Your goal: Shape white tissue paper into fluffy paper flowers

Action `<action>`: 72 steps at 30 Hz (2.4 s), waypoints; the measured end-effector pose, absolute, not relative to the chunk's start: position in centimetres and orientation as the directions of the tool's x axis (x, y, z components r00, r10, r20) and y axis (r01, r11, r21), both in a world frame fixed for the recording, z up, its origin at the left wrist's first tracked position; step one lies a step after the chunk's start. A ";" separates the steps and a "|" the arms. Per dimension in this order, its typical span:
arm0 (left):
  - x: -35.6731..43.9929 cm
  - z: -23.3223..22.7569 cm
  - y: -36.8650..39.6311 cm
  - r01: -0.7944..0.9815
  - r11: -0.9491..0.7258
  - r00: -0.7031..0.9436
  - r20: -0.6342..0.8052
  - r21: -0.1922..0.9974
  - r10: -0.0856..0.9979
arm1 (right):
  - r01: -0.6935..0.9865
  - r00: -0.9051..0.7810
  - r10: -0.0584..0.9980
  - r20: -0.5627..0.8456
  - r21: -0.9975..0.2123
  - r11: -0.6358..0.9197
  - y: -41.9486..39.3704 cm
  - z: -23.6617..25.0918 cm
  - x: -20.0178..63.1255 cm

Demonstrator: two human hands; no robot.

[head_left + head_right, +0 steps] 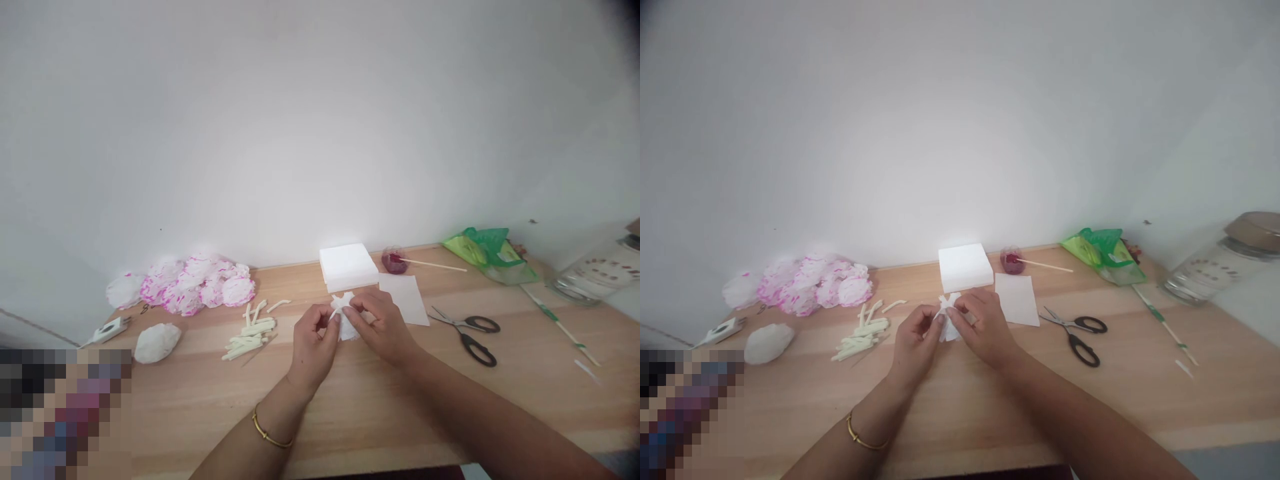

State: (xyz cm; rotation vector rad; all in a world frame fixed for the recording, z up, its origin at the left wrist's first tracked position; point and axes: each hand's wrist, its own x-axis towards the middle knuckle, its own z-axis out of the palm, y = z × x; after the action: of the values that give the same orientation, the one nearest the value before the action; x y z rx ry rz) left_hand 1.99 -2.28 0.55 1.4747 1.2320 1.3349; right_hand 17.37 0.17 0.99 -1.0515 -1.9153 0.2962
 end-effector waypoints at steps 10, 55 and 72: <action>1.7 -0.2 -2.0 0.129 -0.172 -0.116 0.187 0.977 0.976 | 0.505 -0.202 0.831 0.518 -0.672 0.542 0.2 0.9 17.3; 1.4 0.0 -0.8 -0.255 0.043 0.007 -0.042 0.966 0.999 | 0.480 -0.328 0.642 0.693 -0.463 0.745 -0.2 1.7 17.5; 1.3 0.5 -2.2 0.445 -0.395 -0.046 0.461 0.804 0.886 | 0.497 -0.290 0.642 0.709 -0.462 0.734 -0.3 1.0 17.0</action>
State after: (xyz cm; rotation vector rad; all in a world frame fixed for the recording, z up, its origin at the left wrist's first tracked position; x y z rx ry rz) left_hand 1.32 -2.19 0.49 1.8228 1.4058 1.4314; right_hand 17.03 -0.34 1.05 -0.8706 -1.9528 0.1855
